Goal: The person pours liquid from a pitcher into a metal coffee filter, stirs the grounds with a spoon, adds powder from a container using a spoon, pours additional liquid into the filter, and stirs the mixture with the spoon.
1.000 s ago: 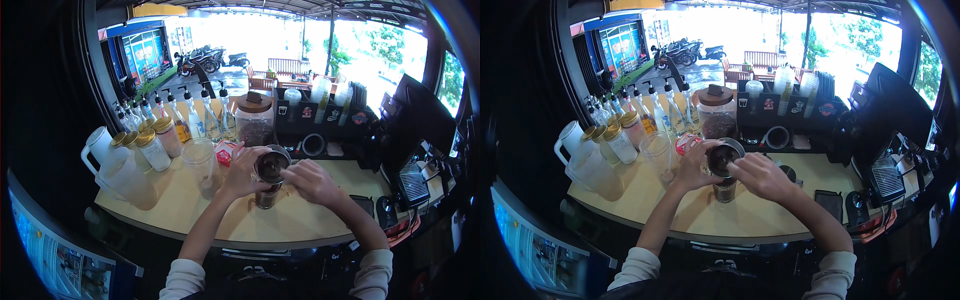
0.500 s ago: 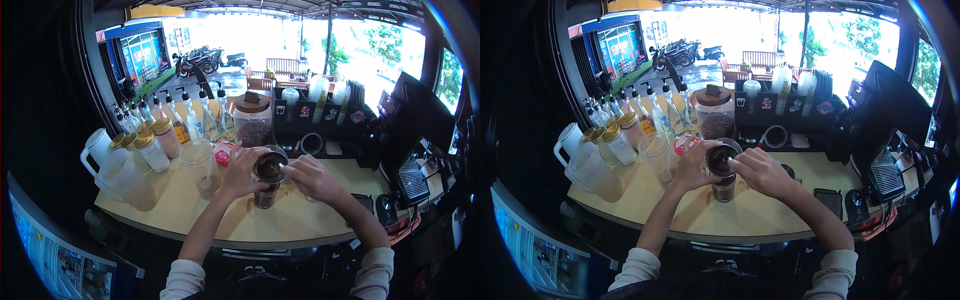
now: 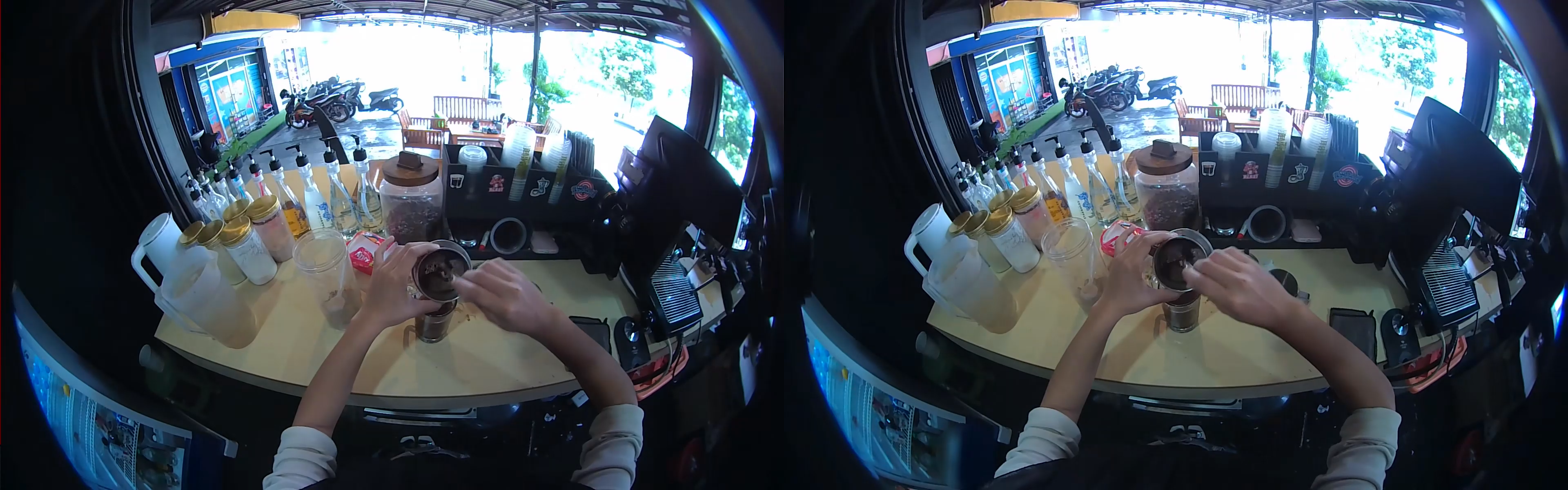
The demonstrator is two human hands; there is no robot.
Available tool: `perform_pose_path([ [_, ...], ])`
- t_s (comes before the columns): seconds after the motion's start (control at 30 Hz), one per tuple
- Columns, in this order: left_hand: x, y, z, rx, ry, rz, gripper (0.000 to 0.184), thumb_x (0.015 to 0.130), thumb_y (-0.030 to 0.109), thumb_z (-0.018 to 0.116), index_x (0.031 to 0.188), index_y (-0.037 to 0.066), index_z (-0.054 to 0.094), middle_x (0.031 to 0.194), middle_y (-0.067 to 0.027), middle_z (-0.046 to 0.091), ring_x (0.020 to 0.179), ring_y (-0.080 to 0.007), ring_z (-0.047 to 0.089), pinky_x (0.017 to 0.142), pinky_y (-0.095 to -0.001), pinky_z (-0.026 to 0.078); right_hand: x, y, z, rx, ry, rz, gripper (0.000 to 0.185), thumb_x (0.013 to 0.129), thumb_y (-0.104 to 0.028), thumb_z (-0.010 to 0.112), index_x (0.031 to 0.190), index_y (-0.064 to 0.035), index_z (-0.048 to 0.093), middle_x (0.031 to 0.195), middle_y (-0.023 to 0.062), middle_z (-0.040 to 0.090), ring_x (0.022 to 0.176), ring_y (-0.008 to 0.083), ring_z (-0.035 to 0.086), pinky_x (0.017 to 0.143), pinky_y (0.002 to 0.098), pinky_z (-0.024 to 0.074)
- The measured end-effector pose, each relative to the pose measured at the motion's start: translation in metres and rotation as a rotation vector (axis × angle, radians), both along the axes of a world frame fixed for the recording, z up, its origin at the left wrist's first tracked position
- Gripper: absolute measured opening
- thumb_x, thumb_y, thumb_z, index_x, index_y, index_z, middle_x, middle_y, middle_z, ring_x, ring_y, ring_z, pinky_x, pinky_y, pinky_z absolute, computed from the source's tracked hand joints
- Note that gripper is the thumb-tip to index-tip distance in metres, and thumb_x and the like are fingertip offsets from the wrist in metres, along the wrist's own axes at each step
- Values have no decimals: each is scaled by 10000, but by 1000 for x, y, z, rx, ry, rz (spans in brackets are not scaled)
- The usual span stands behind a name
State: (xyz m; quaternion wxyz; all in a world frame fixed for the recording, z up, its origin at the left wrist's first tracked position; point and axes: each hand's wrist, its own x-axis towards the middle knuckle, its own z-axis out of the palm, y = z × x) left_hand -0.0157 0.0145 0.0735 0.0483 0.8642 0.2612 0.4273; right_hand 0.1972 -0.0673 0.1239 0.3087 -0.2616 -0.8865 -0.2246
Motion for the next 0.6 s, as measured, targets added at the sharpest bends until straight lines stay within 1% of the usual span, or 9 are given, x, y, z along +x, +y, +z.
perform_pose_path([
  [0.07,-1,3,-2,-7,-12,-15,834,534,333,863,1245,145,467,1204,-23,588,1161,-232,554,1113,-513,222,-3,-3,-5,-61,-43,92,326,726,-84,624,1042,-14,583,804,41,512,793,197,555,729,338,456],
  [0.2,-5,5,-1,-57,-1,-58,839,540,341,860,1255,147,466,1205,-28,587,1167,-242,550,1116,-518,220,5,1,3,-47,-49,15,318,724,-72,653,1032,-19,593,781,38,516,767,185,543,717,321,452],
  [0.27,-6,6,1,-75,3,-73,839,540,340,859,1258,151,467,1209,-30,585,1171,-244,548,1118,-521,217,0,3,0,-80,2,48,316,725,-55,661,1033,-23,595,779,43,523,776,194,547,725,336,457],
  [0.33,-8,7,2,-58,8,-83,817,550,341,853,1252,161,475,1213,-34,579,1174,-241,544,1122,-527,213,-6,1,-8,-221,19,183,301,734,-41,654,1028,-23,599,791,50,538,793,212,559,749,351,467],
  [0.4,-10,7,3,-73,18,-88,810,555,341,850,1251,164,476,1213,-34,576,1174,-242,543,1123,-529,213,-4,1,-6,-271,17,160,285,742,-28,665,1021,-37,607,839,64,573,839,230,577,772,361,480],
  [0.47,-11,7,2,-89,29,-91,802,560,340,848,1250,167,478,1213,-34,574,1174,-242,541,1123,-531,214,0,7,-4,-308,190,99,270,758,-25,679,1019,-48,612,898,74,602,870,241,599,774,368,493],
  [0.5,-12,8,2,-90,31,-93,800,562,340,846,1250,166,478,1210,-33,574,1174,-244,540,1123,-531,216,-1,8,-5,-387,248,96,225,795,-27,679,1007,-43,604,939,86,610,877,268,614,741,382,508],
  [0.53,-13,8,3,-88,32,-93,798,564,340,844,1250,165,478,1207,-32,574,1173,-245,540,1122,-531,217,-3,7,-5,-387,246,99,225,795,-27,679,1007,-43,604,939,86,610,877,268,614,741,382,508],
  [0.6,-13,9,2,-81,30,-90,802,559,337,846,1251,163,479,1206,-31,574,1174,-245,539,1123,-531,217,-9,2,-7,-551,284,125,157,844,-22,644,989,-12,588,937,107,604,861,292,622,709,391,514],
])
